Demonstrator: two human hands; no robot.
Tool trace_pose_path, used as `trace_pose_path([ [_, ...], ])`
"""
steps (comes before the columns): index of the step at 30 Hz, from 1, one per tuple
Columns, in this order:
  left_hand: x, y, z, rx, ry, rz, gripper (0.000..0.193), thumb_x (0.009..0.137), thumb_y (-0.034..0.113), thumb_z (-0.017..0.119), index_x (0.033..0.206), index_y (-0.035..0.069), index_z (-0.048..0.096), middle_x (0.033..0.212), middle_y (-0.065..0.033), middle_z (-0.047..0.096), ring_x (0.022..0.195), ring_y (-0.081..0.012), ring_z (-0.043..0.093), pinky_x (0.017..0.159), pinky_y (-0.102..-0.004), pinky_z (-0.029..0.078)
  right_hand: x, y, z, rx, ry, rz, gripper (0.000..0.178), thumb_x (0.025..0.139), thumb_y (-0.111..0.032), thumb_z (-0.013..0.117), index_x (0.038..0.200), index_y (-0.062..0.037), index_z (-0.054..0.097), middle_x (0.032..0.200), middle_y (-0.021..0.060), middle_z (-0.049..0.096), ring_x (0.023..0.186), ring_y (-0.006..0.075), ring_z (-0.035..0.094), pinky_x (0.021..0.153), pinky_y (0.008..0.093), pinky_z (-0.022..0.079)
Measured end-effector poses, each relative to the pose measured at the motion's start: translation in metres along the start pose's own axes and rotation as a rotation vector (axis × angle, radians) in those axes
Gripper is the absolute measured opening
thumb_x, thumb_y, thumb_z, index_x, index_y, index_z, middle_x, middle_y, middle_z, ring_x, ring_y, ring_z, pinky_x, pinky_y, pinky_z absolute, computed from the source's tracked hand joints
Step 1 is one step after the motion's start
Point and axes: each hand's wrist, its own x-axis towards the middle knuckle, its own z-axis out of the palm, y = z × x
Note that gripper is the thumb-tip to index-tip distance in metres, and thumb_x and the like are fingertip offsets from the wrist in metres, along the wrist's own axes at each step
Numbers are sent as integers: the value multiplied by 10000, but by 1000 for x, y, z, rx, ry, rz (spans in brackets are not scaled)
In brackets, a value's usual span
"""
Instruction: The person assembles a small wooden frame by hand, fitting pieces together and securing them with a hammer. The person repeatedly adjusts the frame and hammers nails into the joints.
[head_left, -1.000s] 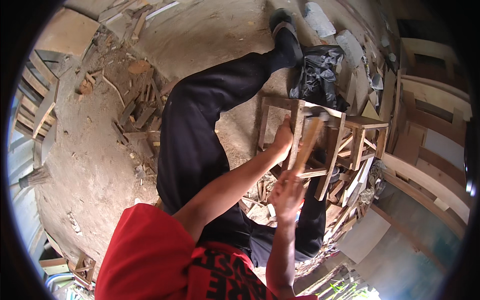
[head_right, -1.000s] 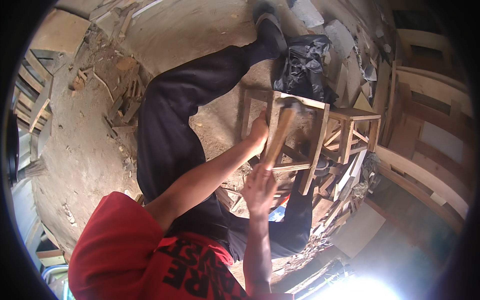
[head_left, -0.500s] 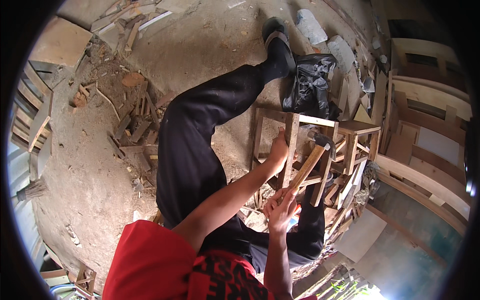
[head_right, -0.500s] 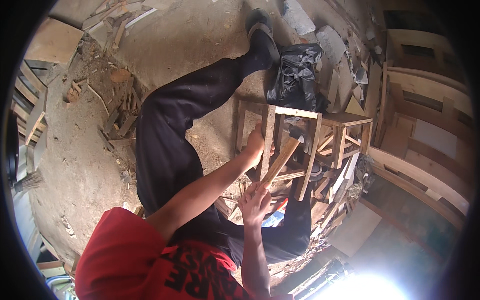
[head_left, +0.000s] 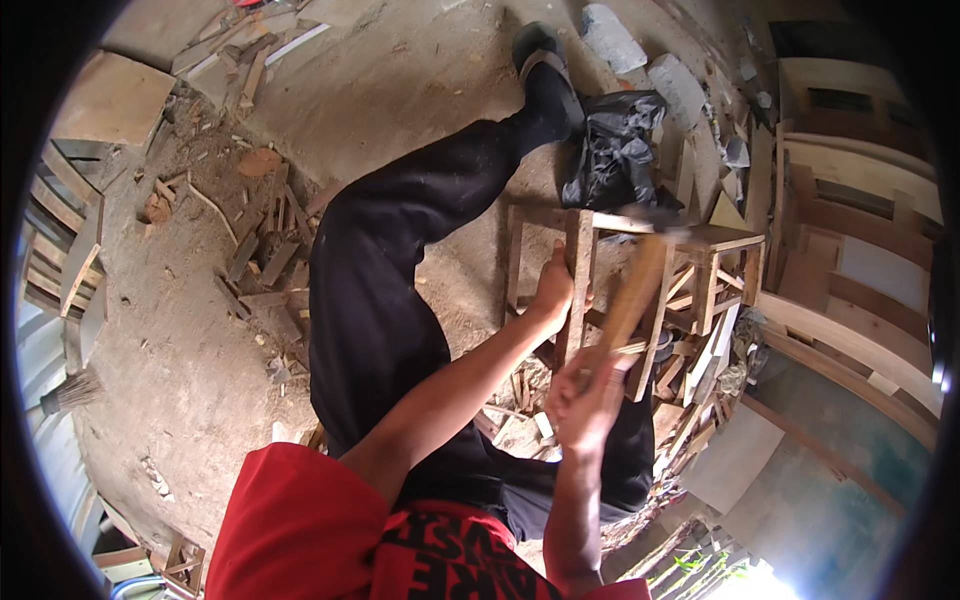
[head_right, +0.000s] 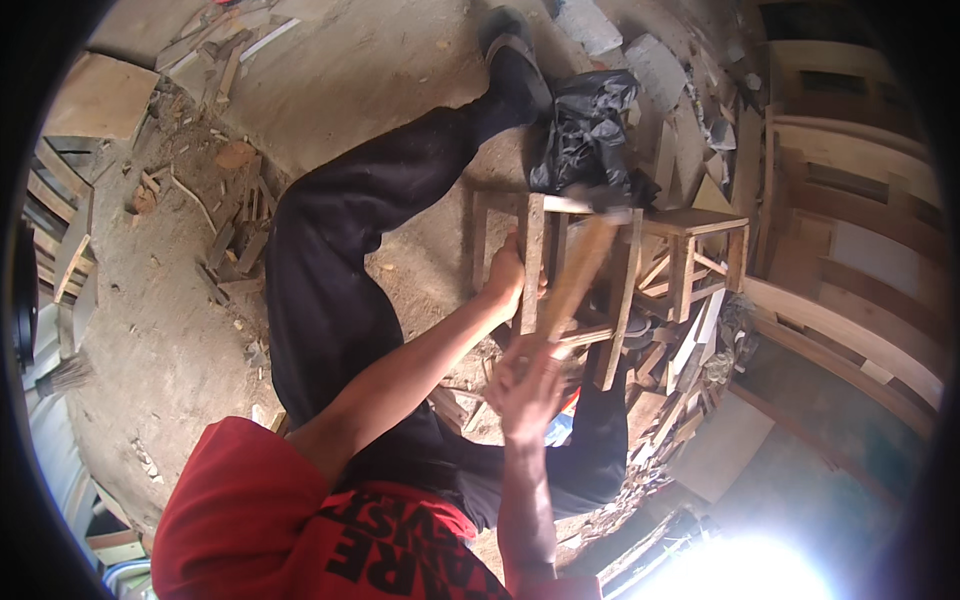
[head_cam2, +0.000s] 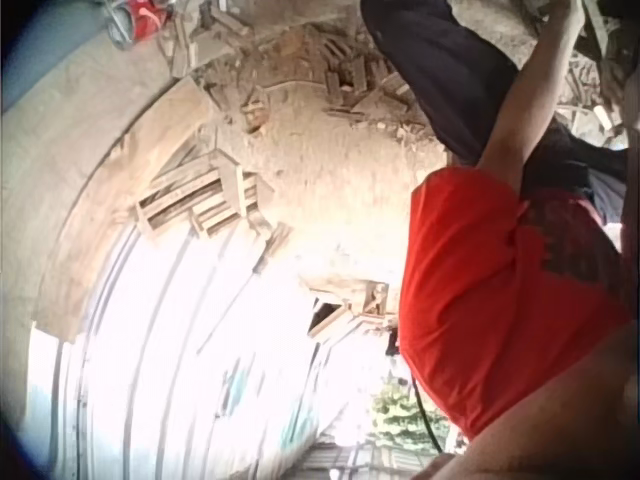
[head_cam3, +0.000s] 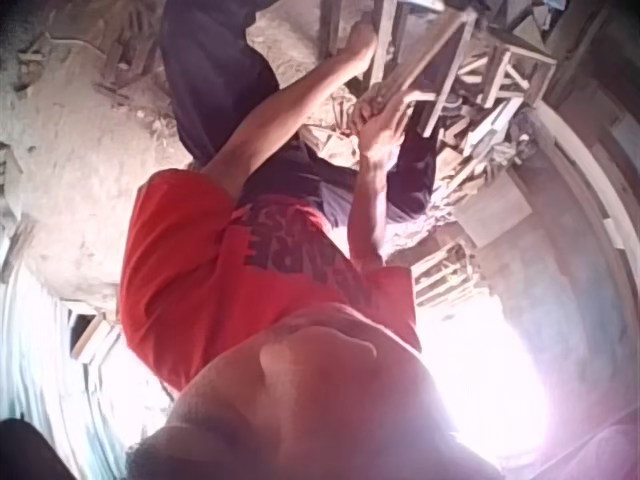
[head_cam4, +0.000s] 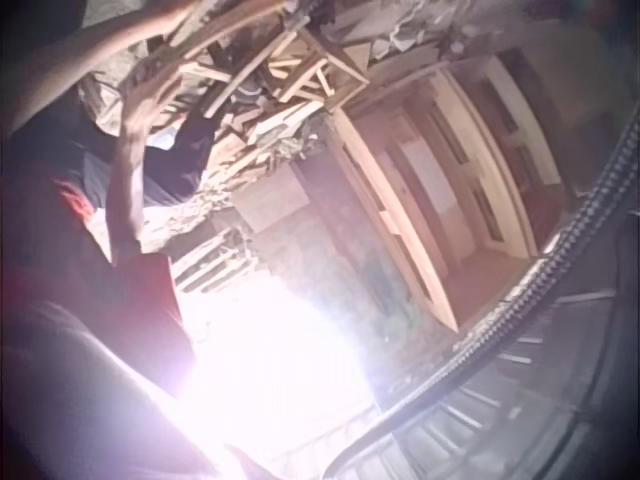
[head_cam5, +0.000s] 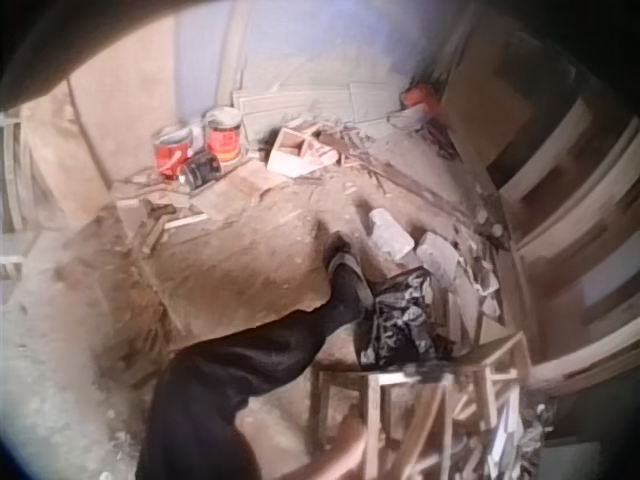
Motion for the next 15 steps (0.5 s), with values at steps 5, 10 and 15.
trace_pose_path([
  [5, -14, 10, 6, 20, 16, 46, 607, 1057, 533, 177, 854, 80, 527, 577, -76, 517, 477, -193, 531, 475, -354, 493, -9, -57, -20, 429, -293, -733, 638, 965, -711, 315, 969, -93, 470, 562, 34, 384, 387, 120, 335, 325, 247, 291],
  [10, -2, -3, 8, 126, 26, 93, 517, 1060, 442, 242, 940, 62, 572, 747, -106, 608, 564, -213, 576, 515, -378, 511, 12, 55, -8, -18, 100, -442, 537, 1017, -604, 355, 953, -82, 465, 568, 18, 406, 424, 89, 344, 388, 233, 299],
  [15, 15, -14, -13, 278, 34, 169, 375, 1048, 304, 283, 1018, 55, 561, 826, -108, 619, 616, -199, 584, 538, -379, 508, -9, 27, 5, 105, -82, -32, 620, 1007, -629, 327, 883, -40, 477, 567, -20, 372, 442, 60, 327, 405, 222, 272],
])
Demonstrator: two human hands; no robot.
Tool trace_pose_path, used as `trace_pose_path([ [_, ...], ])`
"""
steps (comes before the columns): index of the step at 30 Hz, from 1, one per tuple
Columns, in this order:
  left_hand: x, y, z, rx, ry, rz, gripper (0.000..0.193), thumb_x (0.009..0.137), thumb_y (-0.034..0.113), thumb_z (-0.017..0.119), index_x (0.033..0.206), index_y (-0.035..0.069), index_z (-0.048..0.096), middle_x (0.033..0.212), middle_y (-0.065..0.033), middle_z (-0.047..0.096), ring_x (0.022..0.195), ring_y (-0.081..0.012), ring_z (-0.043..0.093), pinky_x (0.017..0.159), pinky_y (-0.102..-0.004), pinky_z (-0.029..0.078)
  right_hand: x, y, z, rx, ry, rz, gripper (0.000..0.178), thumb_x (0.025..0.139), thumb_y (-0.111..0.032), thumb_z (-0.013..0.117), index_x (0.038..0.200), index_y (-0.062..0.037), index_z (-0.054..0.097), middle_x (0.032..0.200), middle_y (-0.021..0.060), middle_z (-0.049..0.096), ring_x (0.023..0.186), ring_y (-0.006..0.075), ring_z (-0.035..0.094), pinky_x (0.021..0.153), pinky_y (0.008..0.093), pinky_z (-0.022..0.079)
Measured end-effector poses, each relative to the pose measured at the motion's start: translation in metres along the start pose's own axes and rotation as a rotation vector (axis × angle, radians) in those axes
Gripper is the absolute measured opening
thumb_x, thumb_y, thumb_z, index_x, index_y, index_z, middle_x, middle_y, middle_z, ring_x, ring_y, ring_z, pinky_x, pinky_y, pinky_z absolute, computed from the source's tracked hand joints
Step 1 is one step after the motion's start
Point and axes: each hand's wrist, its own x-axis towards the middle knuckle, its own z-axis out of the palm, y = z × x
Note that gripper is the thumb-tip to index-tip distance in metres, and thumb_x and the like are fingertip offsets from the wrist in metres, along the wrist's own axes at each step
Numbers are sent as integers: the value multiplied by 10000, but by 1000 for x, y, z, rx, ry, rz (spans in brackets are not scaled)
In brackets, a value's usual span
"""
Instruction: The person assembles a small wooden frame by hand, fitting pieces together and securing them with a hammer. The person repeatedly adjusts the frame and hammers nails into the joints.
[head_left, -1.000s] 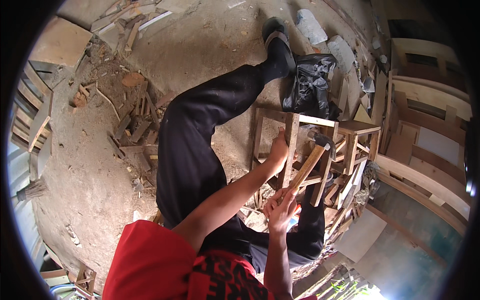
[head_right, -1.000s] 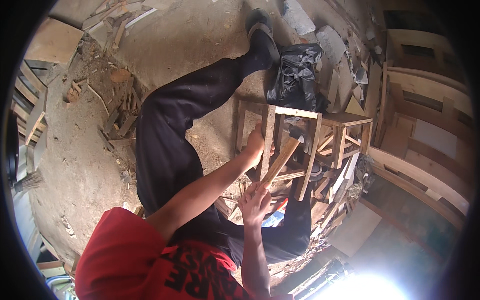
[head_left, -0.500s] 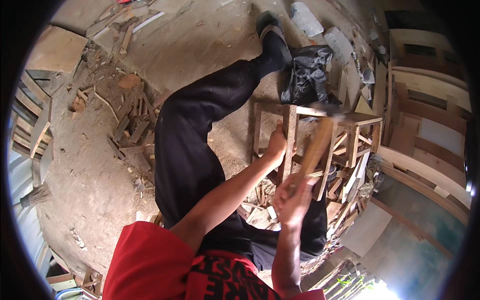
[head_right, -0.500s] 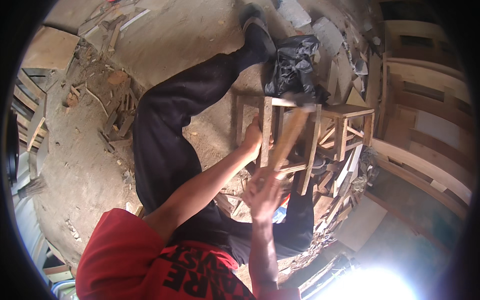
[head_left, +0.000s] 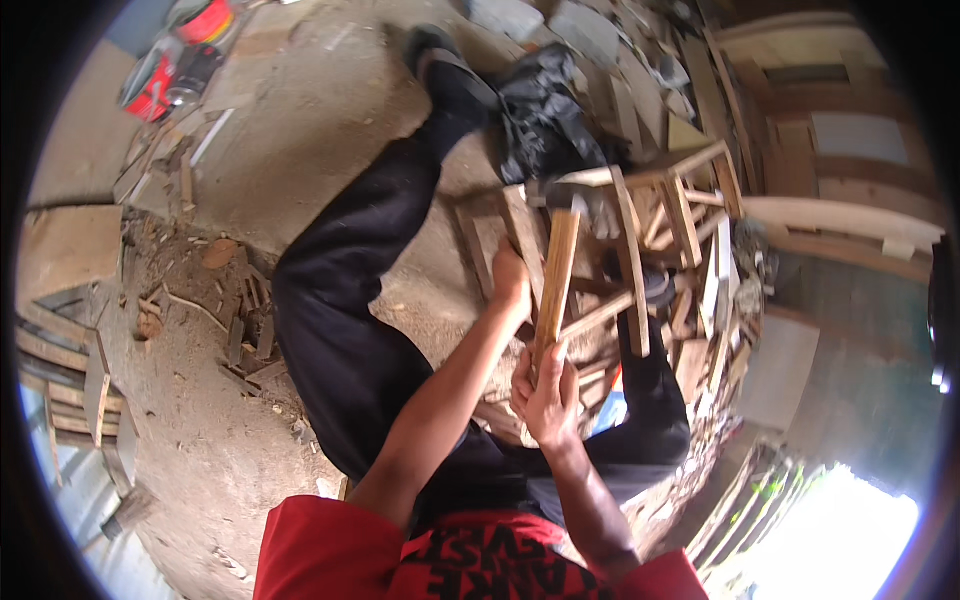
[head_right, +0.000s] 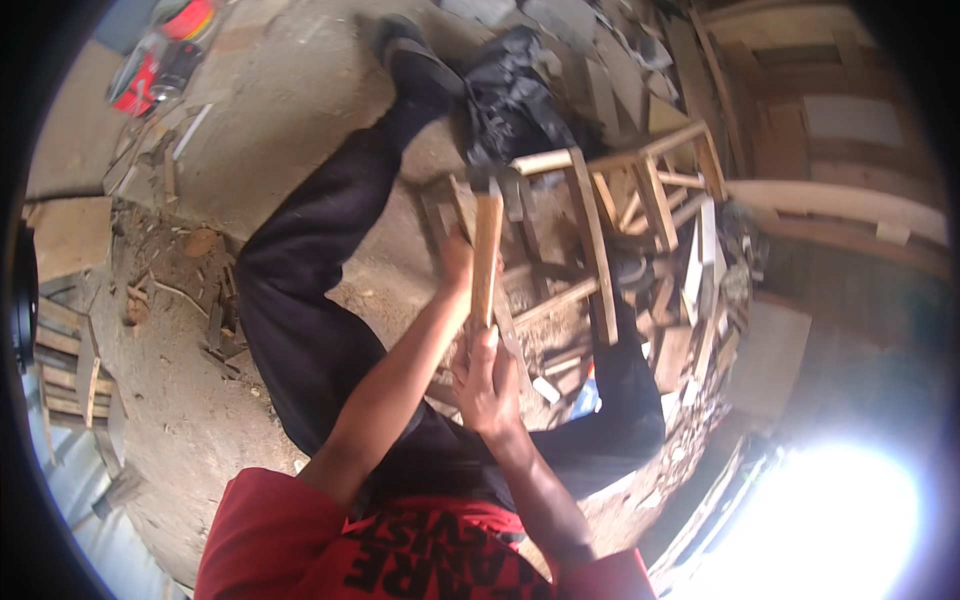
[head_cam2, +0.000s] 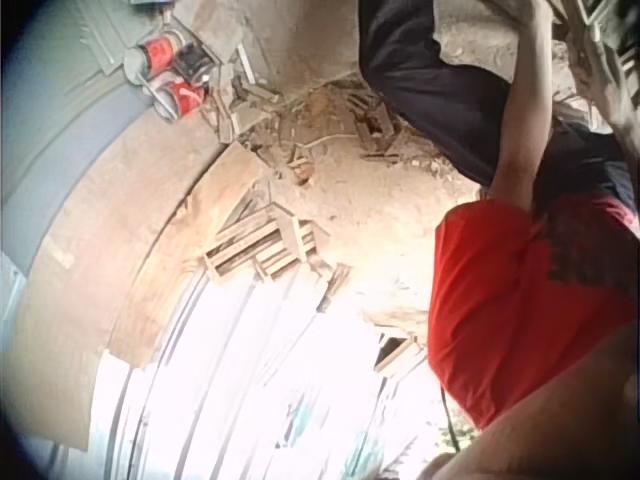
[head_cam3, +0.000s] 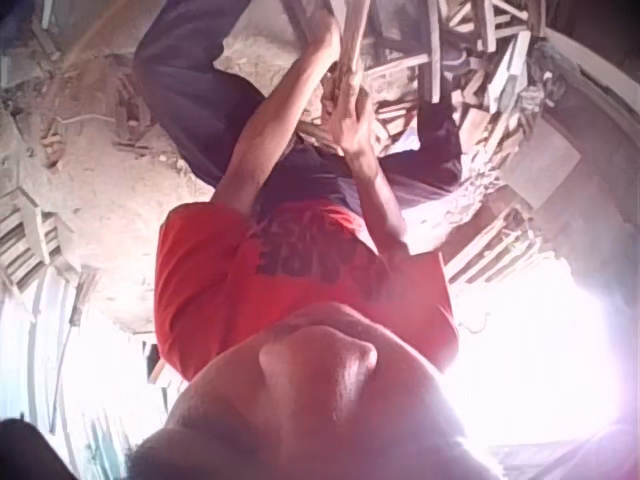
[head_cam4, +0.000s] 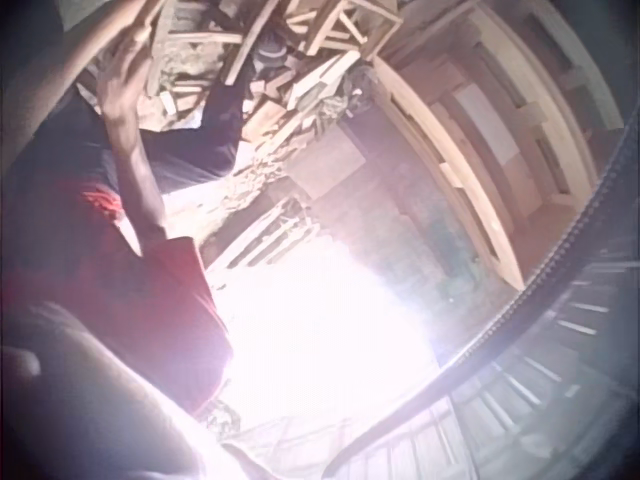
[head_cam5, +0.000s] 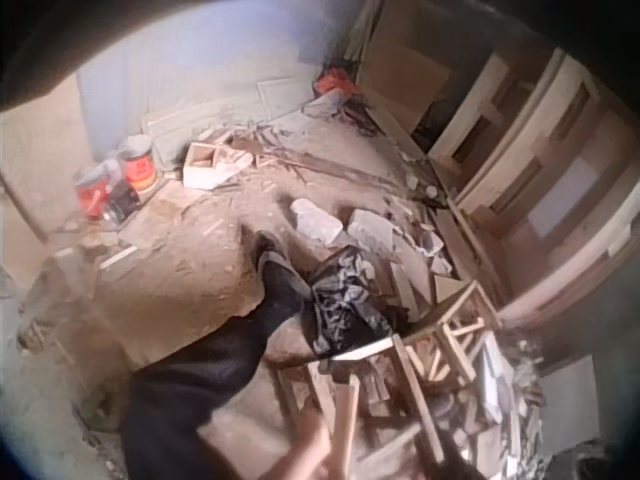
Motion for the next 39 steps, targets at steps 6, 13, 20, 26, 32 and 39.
trace_pose_path([
  [6, 22, -12, -6, -45, -81, 16, 296, 1033, 283, 302, 1055, 83, 520, 751, -73, 583, 551, -202, 568, 521, -378, 508, 19, 6, 2, -175, 81, -375, 533, 1071, -464, 283, 767, -61, 454, 581, -25, 411, 481, 62, 363, 430, 235, 288],
  [13, -19, 11, 9, -227, -108, -147, 459, 1010, 496, 396, 740, 135, 485, 641, -11, 477, 561, -150, 461, 531, -294, 390, 3, -39, -11, -492, 13, -212, 472, 1052, -386, 431, 931, 53, 556, 717, 280, 595, 724, 489, 612, 634, 482, 473],
  [20, 52, -20, -28, -408, -158, -68, 487, 928, 542, 491, 855, 66, 565, 699, -63, 539, 587, -218, 538, 549, -342, 463, 13, -20, -11, -356, 75, -580, 580, 1036, -511, 372, 788, -9, 521, 560, 26, 453, 514, 124, 442, 485, 319, 370],
  [26, 33, -15, -23, -349, -270, -151, 456, 936, 470, 384, 821, 62, 552, 625, -110, 559, 509, -261, 543, 510, -389, 468, 20, -10, -28, -365, -1, -221, 550, 1073, -416, 380, 738, -1, 515, 583, 32, 465, 528, 125, 431, 490, 334, 377],
  [32, 16, -5, 0, -241, -59, -86, 518, 962, 530, 340, 766, 82, 508, 617, -87, 510, 504, -230, 494, 499, -379, 430, 29, 8, -28, -367, 155, -579, 505, 1077, -351, 354, 747, 0, 503, 541, 39, 454, 491, 134, 428, 453, 342, 341],
  [39, 3, 16, 7, -208, -9, 21, 423, 984, 440, 337, 838, 75, 492, 636, -81, 479, 524, -230, 490, 515, -388, 432, 24, -15, -32, -299, 123, -230, 561, 1068, -398, 367, 765, 35, 556, 584, 154, 517, 548, 270, 524, 531, 406, 414],
])
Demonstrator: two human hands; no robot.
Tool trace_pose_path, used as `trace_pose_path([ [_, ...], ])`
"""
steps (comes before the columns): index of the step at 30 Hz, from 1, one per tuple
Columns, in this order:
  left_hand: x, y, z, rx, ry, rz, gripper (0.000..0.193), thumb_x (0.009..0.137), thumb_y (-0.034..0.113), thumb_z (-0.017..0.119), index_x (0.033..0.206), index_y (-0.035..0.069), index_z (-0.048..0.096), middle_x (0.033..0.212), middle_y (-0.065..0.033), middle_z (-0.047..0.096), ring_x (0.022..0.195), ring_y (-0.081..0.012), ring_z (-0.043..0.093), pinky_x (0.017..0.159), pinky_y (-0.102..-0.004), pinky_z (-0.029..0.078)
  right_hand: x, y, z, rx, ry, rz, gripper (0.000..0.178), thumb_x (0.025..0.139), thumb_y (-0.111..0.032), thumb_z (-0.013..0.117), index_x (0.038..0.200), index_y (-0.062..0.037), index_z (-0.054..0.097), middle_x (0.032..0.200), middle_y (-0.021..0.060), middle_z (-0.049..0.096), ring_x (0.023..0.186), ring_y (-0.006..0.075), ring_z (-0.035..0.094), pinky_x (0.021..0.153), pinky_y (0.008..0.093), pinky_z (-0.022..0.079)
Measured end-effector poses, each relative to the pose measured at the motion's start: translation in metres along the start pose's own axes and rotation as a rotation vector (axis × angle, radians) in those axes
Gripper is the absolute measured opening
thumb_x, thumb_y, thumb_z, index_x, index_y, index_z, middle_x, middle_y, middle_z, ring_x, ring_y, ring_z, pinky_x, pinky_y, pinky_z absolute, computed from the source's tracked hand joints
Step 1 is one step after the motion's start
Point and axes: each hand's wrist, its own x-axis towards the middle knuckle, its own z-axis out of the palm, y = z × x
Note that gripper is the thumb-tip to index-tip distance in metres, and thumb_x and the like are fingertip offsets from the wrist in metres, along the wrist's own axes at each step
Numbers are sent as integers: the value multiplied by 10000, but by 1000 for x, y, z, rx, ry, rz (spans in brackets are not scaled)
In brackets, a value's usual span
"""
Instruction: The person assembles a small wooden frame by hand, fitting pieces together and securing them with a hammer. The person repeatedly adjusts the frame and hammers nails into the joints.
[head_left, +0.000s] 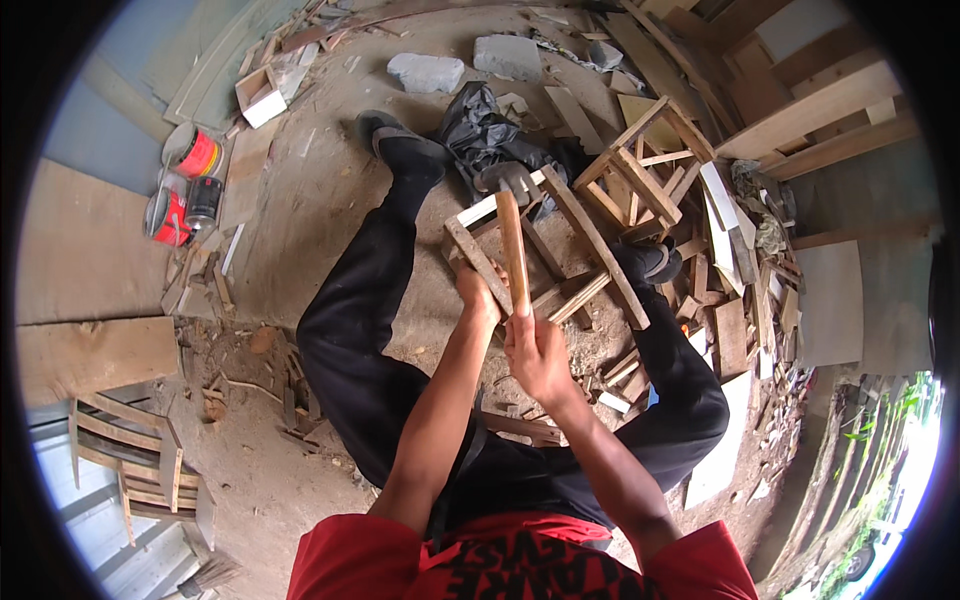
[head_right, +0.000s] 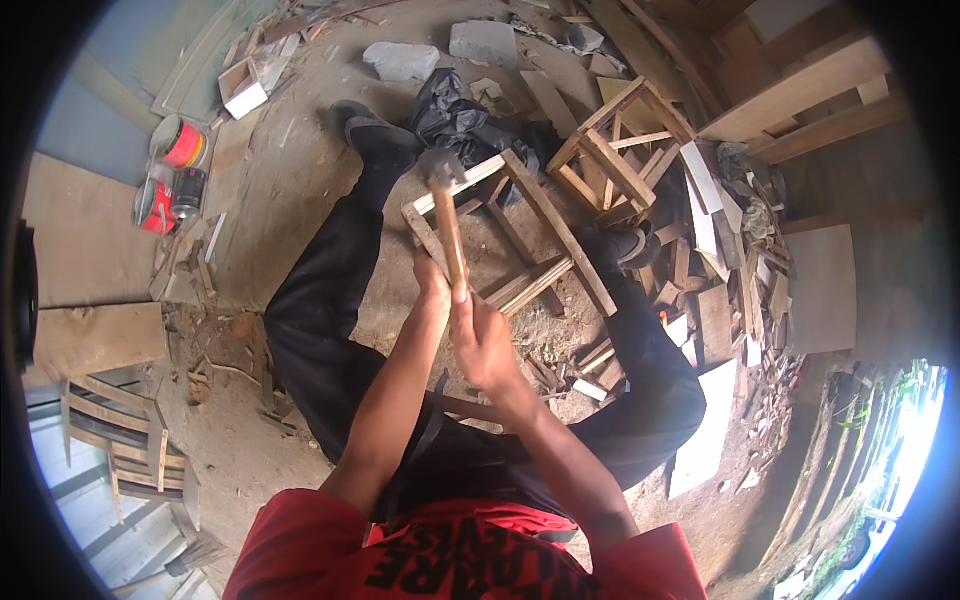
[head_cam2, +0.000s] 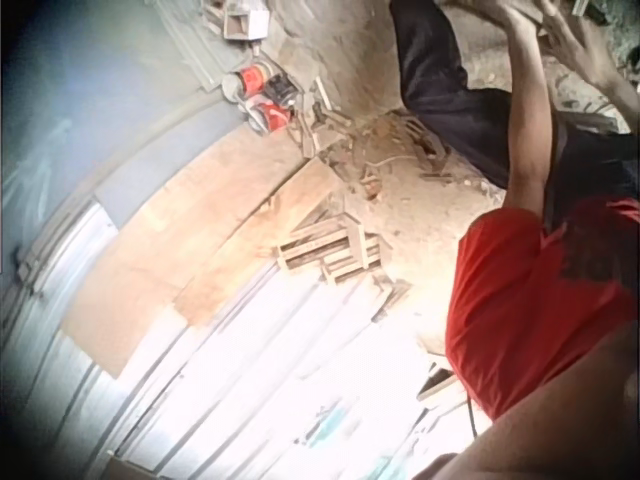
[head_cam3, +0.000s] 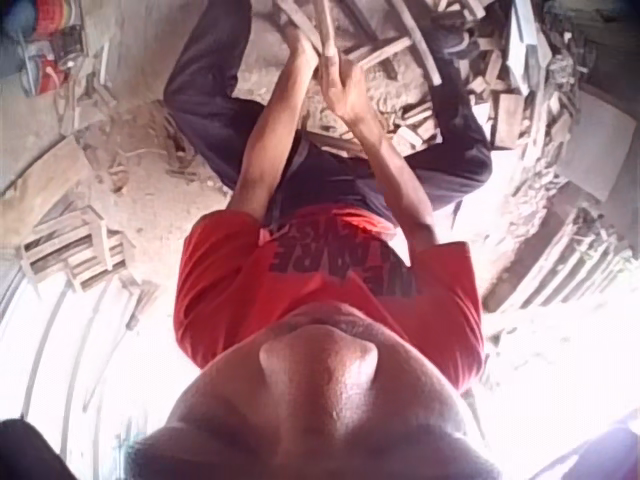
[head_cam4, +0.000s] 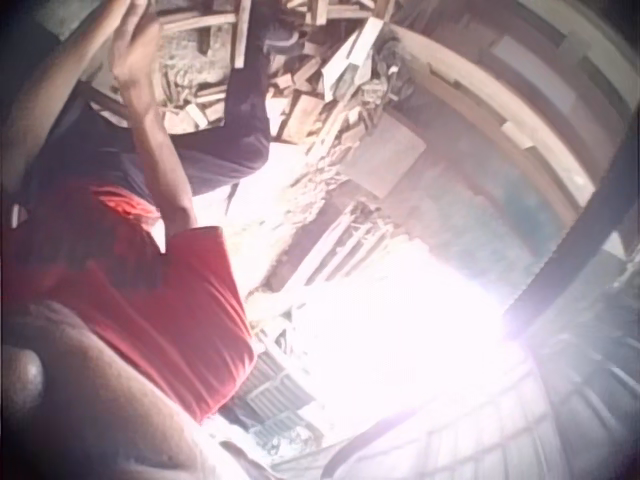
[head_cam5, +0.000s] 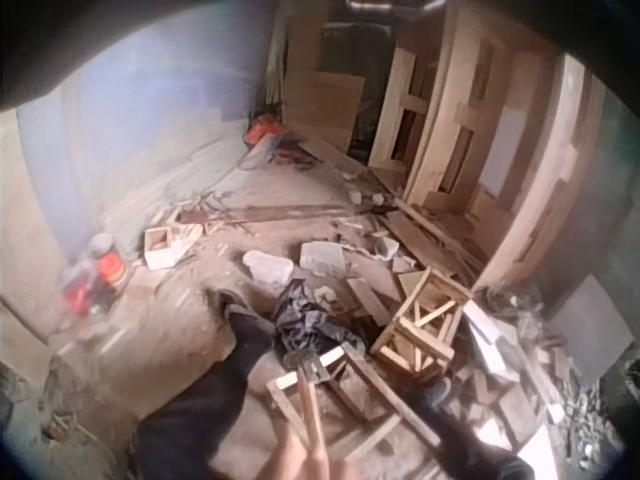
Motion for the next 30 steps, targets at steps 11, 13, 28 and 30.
trace_pose_path([
  [11, -3, 18, -34, 508, 105, 466, 526, 1033, 439, 428, 1360, 28, 389, 1189, -120, 516, 1098, -244, 513, 947, -388, 422, -22, 73, -43, 458, 246, 33, 376, 1021, -373, 549, 759, -104, 534, 585, -65, 483, 475, 26, 435, 387, 236, 302],
  [13, -23, 21, -17, 653, 84, 905, 447, 1007, 341, 529, 1312, 22, 453, 1226, -119, 535, 1169, -271, 487, 1012, -407, 380, -32, 104, -72, 469, 423, -22, 335, 1009, -309, 592, 748, -114, 516, 578, -83, 460, 462, 15, 409, 382, 222, 281],
  [28, 46, 79, 120, 2108, -417, 456, 486, 876, 393, 710, 1085, -41, 645, 738, -125, 684, 567, -222, 653, 532, -367, 508, -61, 163, -144, 659, 897, 49, 360, 980, -335, 642, 765, -85, 499, 536, -58, 417, 405, 50, 396, 373, 236, 313],
  [30, 13, 79, 141, 2017, -587, 376, 535, 905, 502, 662, 973, -27, 634, 670, -62, 610, 510, -136, 556, 469, -319, 440, -62, 176, -143, 557, 958, 20, 349, 979, -308, 652, 753, -76, 522, 559, -69, 421, 463, 29, 384, 417, 232, 290],
])
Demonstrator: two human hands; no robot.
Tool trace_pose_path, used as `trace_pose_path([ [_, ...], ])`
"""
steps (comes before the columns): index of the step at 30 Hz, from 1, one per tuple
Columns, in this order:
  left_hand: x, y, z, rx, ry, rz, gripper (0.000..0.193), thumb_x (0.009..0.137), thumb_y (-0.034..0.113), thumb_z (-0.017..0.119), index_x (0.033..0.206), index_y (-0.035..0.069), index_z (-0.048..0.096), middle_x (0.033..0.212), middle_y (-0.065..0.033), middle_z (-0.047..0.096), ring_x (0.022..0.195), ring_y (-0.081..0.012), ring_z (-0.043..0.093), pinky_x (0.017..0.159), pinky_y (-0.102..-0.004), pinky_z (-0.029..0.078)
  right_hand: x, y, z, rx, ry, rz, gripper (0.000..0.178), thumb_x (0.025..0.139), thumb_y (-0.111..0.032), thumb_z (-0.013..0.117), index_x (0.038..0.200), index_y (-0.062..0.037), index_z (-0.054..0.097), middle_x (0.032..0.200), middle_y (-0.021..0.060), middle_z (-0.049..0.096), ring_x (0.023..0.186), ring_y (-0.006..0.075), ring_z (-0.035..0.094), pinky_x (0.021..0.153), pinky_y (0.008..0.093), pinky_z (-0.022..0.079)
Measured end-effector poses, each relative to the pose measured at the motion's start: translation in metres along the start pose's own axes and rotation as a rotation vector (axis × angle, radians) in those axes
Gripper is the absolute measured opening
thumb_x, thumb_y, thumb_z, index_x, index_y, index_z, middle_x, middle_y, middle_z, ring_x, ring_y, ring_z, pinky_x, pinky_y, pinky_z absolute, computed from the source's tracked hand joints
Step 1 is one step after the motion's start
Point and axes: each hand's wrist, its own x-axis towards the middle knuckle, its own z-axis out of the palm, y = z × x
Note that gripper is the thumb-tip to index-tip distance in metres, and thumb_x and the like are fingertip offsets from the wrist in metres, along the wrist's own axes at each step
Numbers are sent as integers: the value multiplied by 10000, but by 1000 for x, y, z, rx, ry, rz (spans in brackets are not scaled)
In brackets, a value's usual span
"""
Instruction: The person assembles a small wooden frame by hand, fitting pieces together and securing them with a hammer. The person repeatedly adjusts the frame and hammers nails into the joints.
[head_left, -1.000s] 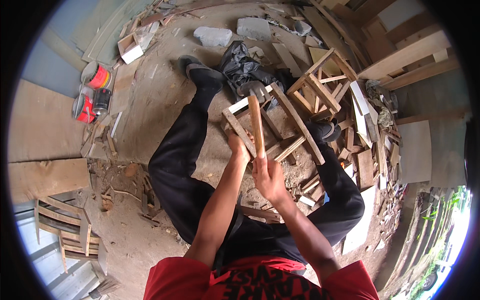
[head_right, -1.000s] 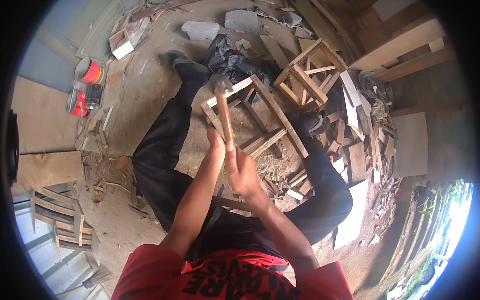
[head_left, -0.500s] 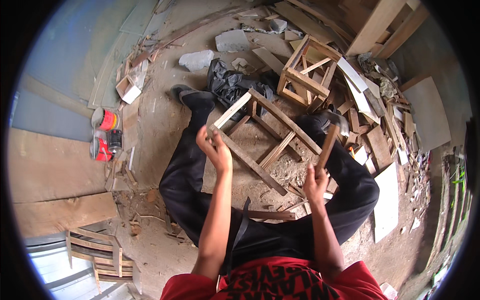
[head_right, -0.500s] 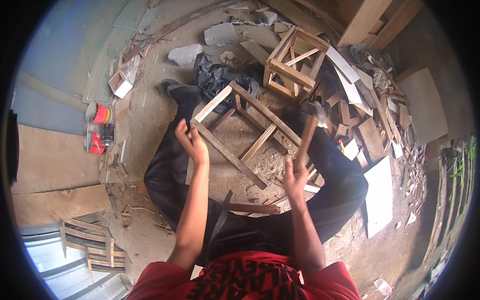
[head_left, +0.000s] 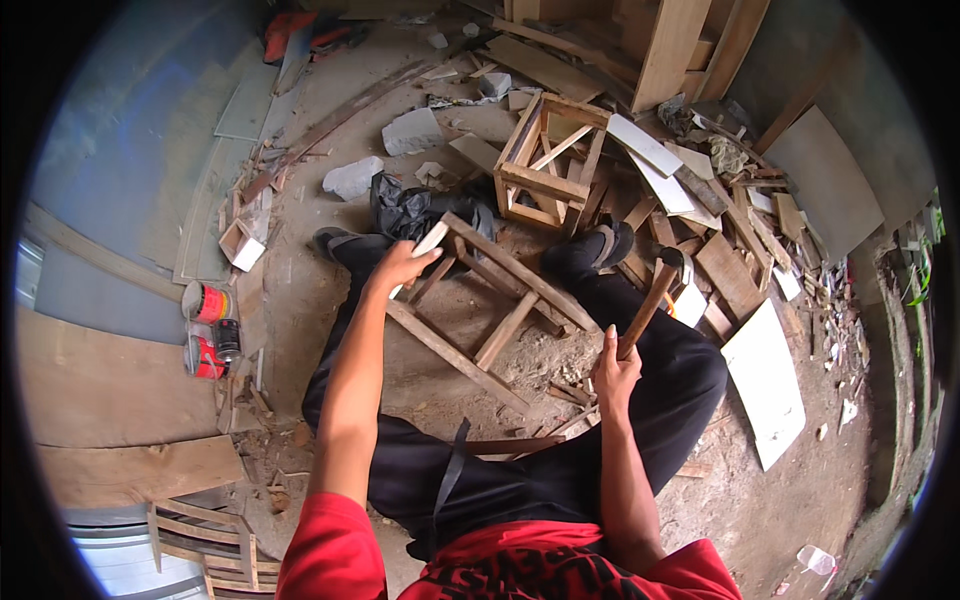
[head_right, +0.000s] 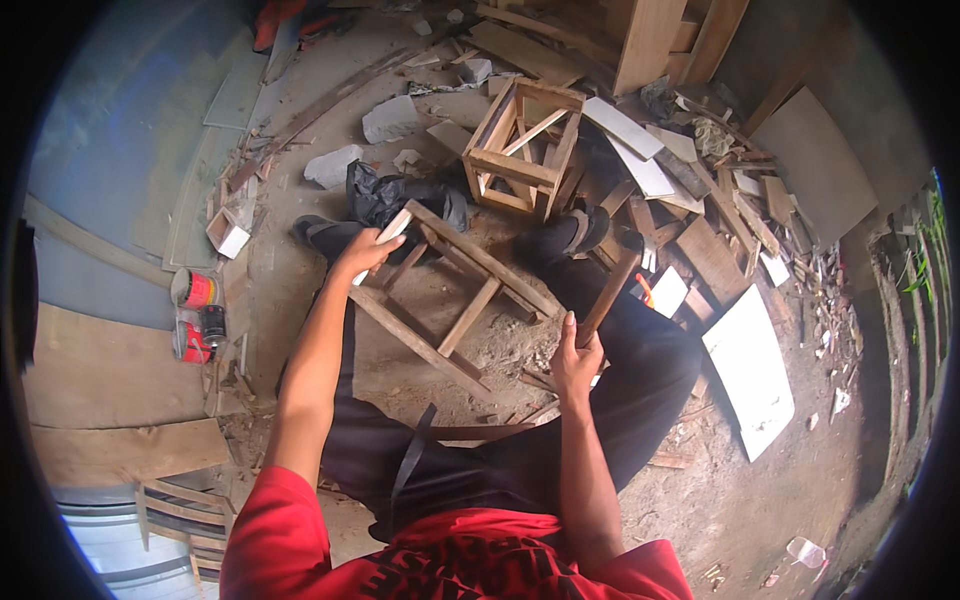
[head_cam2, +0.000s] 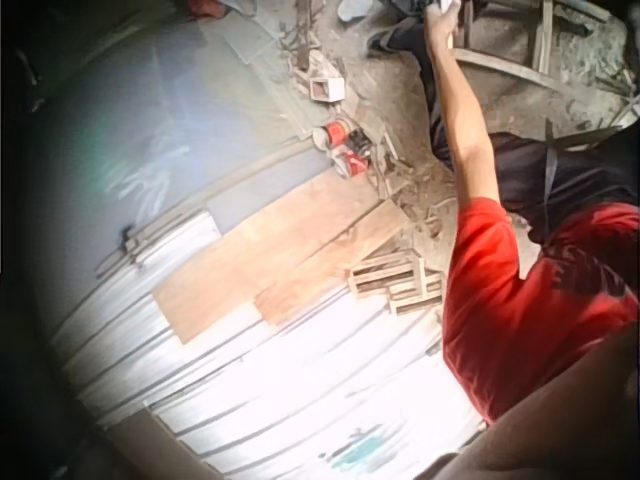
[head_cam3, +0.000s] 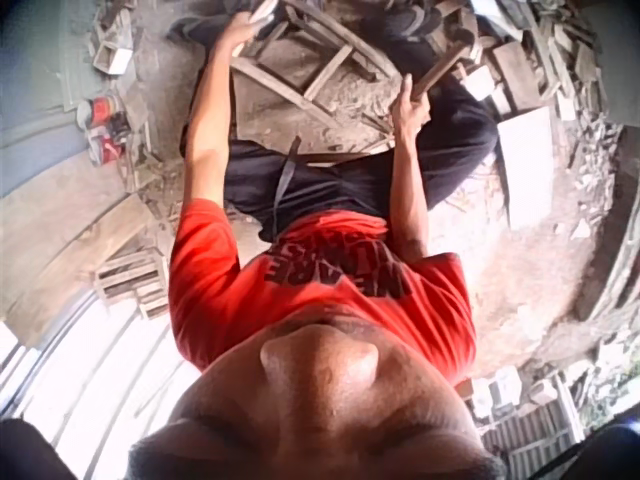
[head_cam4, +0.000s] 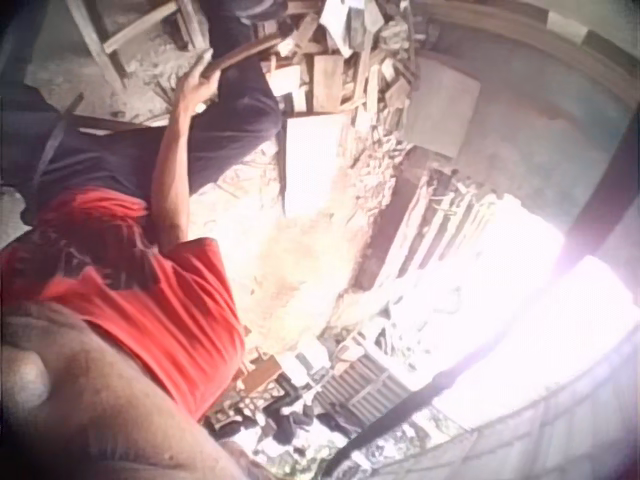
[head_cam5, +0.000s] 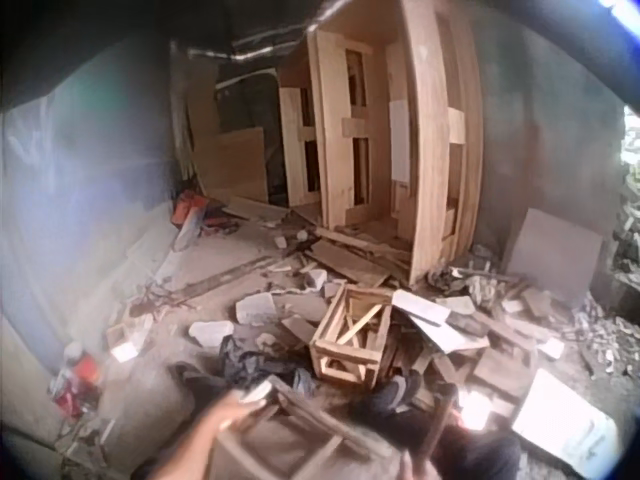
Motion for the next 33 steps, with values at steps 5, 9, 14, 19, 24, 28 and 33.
trace_pose_path([
  [5, -60, 74, -31, -244, -139, 152, 588, 893, 632, 618, 845, 46, 607, 639, 6, 546, 505, -68, 459, 460, -263, 364, -9, 4, -3, 13, -34, -7, 380, 988, -338, 633, 733, -91, 497, 557, -74, 419, 475, 20, 371, 424, 230, 269],
  [9, -117, 110, -46, -48, -47, 410, 618, 807, 639, 715, 837, 26, 647, 689, -61, 635, 596, -110, 567, 533, -269, 448, -8, -11, 2, 71, -45, 23, 403, 983, -393, 624, 742, -105, 478, 529, -54, 433, 418, 45, 415, 388, 230, 306],
  [14, -147, 58, -5, 117, -10, 589, 550, 835, 589, 707, 945, 55, 643, 770, -140, 704, 635, -233, 688, 578, -382, 564, -12, -16, 10, 65, -62, 66, 419, 988, -412, 605, 741, -125, 426, 531, -35, 416, 388, 63, 402, 354, 229, 335],
  [19, -150, 50, 71, 318, 9, 558, 538, 818, 604, 704, 926, 79, 661, 802, -132, 701, 755, -316, 713, 662, -436, 561, -11, 6, 9, 22, -100, 84, 391, 982, -389, 622, 754, -120, 454, 524, -49, 392, 385, 58, 406, 338, 233, 339],
  [24, -123, 77, 60, 400, -31, 626, 602, 875, 583, 651, 1014, -3, 649, 1103, -186, 641, 1073, -333, 605, 922, -439, 486, -8, 25, 11, -26, -98, 18, 380, 985, -290, 642, 709, -83, 484, 546, -71, 401, 446, 23, 381, 401, 238, 267],
  [28, -75, 70, 14, 116, 561, 559, 621, 903, 523, 648, 1153, -43, 593, 1220, -237, 581, 1159, -363, 570, 1005, -435, 444, -2, 27, 5, -90, -131, 26, 340, 1000, -292, 615, 762, -84, 492, 572, -60, 426, 509, 35, 447, 458, 232, 340],
  [33, -66, 8, 15, -114, 401, 24, 681, 954, 607, 504, 1120, -48, 590, 957, -243, 639, 974, -381, 628, 896, -487, 487, -6, 19, 20, 37, -225, -7, 311, 1023, -304, 569, 830, -68, 510, 575, -22, 479, 511, 69, 503, 476, 241, 406],
])
